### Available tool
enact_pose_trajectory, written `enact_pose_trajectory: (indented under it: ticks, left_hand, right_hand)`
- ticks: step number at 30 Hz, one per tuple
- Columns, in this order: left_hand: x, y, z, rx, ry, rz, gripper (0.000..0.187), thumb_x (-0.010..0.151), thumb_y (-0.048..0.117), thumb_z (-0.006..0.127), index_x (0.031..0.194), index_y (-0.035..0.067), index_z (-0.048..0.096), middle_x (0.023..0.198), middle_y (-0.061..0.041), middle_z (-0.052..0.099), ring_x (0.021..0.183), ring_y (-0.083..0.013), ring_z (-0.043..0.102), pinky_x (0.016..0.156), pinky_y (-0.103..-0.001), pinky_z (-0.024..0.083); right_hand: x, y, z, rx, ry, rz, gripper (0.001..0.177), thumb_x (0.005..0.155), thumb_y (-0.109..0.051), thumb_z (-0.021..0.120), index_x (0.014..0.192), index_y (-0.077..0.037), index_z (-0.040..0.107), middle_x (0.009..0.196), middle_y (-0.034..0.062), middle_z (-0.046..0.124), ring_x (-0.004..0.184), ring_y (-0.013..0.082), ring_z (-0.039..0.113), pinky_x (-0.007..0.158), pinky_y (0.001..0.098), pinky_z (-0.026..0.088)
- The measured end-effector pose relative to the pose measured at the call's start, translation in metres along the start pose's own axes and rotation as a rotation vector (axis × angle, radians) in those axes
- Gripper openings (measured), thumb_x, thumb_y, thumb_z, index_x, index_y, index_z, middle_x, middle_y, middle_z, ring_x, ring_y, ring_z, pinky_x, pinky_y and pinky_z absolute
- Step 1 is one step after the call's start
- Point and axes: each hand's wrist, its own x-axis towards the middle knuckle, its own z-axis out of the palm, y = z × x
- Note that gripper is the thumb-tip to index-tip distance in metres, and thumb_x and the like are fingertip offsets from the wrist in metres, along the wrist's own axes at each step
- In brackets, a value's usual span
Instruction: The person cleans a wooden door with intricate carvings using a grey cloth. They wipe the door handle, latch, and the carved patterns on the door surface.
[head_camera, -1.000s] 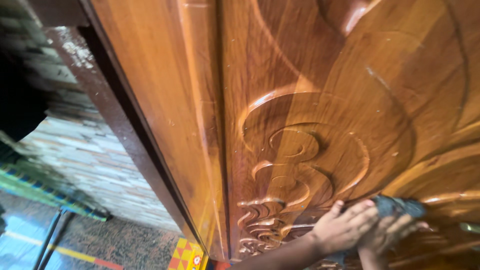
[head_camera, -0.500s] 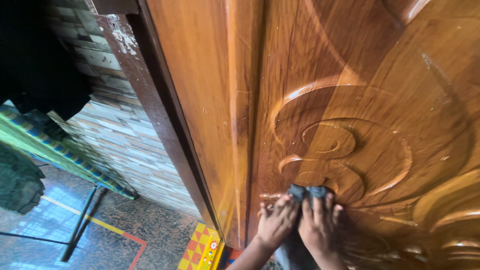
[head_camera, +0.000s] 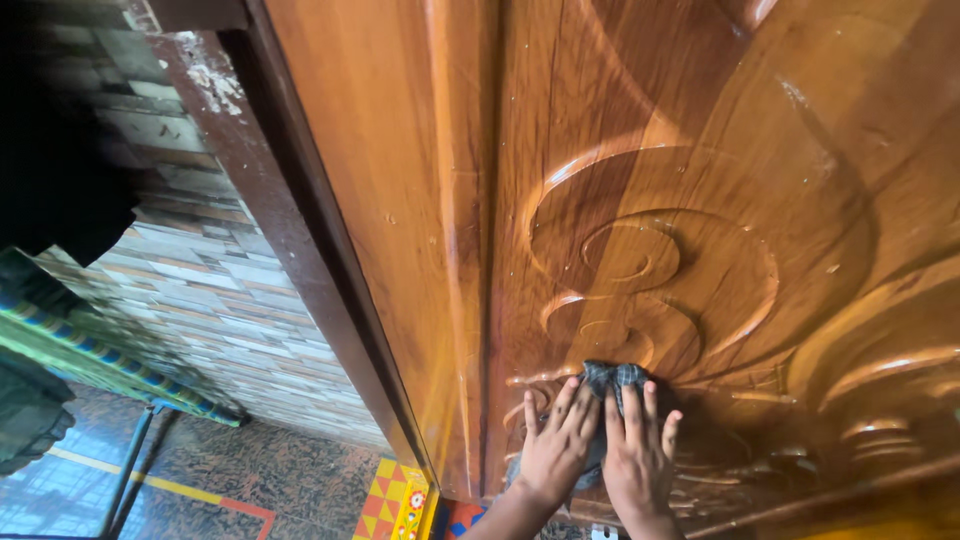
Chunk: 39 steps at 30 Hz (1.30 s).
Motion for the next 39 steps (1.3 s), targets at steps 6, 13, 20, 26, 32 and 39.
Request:
enact_pose_trajectory:
  ticks: [6, 13, 20, 26, 32, 39]
  left_hand:
    - [0.019, 0.013, -0.014, 0.010, -0.002, 0.015, 0.059, 0.094, 0.018, 0.048, 0.151, 0.006, 0.047, 0.161, -0.010, 0.039, 0.158, -0.0263, 0.021, 0.115, -0.075, 0.007]
    - [0.049, 0.028, -0.017, 0.018, 0.031, 0.082, 0.051, 0.098, 0.020, 0.048, 0.146, 0.005, 0.054, 0.160, -0.009, 0.043, 0.160, -0.0257, 0.021, 0.119, -0.075, 0.009]
    - [0.000, -0.002, 0.007, -0.017, -0.025, 0.060, 0.054, 0.097, 0.022, 0.047, 0.149, 0.008, 0.051, 0.159, -0.009, 0.044, 0.159, -0.0248, 0.021, 0.119, -0.070, 0.011]
    - [-0.007, -0.010, 0.014, 0.137, -0.031, 0.128, 0.054, 0.101, 0.026, 0.046, 0.153, 0.011, 0.046, 0.162, -0.005, 0.043, 0.162, -0.0219, 0.020, 0.123, -0.067, 0.008]
    - [-0.006, -0.025, 0.011, 0.068, -0.038, -0.016, 0.058, 0.094, 0.024, 0.049, 0.149, 0.007, 0.042, 0.155, -0.008, 0.048, 0.157, -0.0256, 0.020, 0.116, -0.071, 0.004]
    - [-0.025, -0.044, -0.005, -0.031, -0.013, -0.155, 0.042, 0.100, 0.016, 0.046, 0.141, 0.005, 0.048, 0.148, -0.013, 0.054, 0.158, -0.0295, 0.024, 0.118, -0.074, -0.001]
  right_hand:
    - [0.007, 0.014, -0.003, -0.029, 0.095, 0.005, 0.036, 0.096, -0.013, 0.053, 0.129, -0.016, 0.068, 0.148, 0.0099, 0.053, 0.148, 0.0314, 0.045, 0.126, 0.0661, 0.010]
    - [0.023, 0.041, -0.024, -0.178, 0.142, -0.016, 0.037, 0.099, -0.011, 0.054, 0.131, -0.020, 0.070, 0.148, 0.0119, 0.054, 0.152, 0.0330, 0.045, 0.124, 0.0683, 0.006]
    - [-0.003, -0.005, -0.005, -0.057, 0.026, -0.008, 0.045, 0.090, -0.007, 0.055, 0.133, -0.008, 0.066, 0.147, 0.0166, 0.052, 0.148, 0.0334, 0.044, 0.121, 0.0661, 0.025]
    - [0.006, -0.019, -0.020, 0.057, 0.130, 0.020, 0.038, 0.090, -0.006, 0.056, 0.127, -0.004, 0.065, 0.145, 0.0191, 0.052, 0.145, 0.0390, 0.047, 0.122, 0.0641, 0.029]
    - [0.025, -0.044, -0.021, 0.096, 0.310, -0.026, 0.034, 0.094, -0.011, 0.061, 0.127, -0.005, 0.067, 0.130, 0.0212, 0.056, 0.120, 0.0405, 0.055, 0.104, 0.0544, 0.043]
    - [0.035, -0.068, -0.029, -0.048, 0.309, -0.140, 0.035, 0.093, -0.011, 0.061, 0.126, -0.019, 0.070, 0.128, 0.0142, 0.059, 0.119, 0.0321, 0.056, 0.100, 0.0499, 0.045]
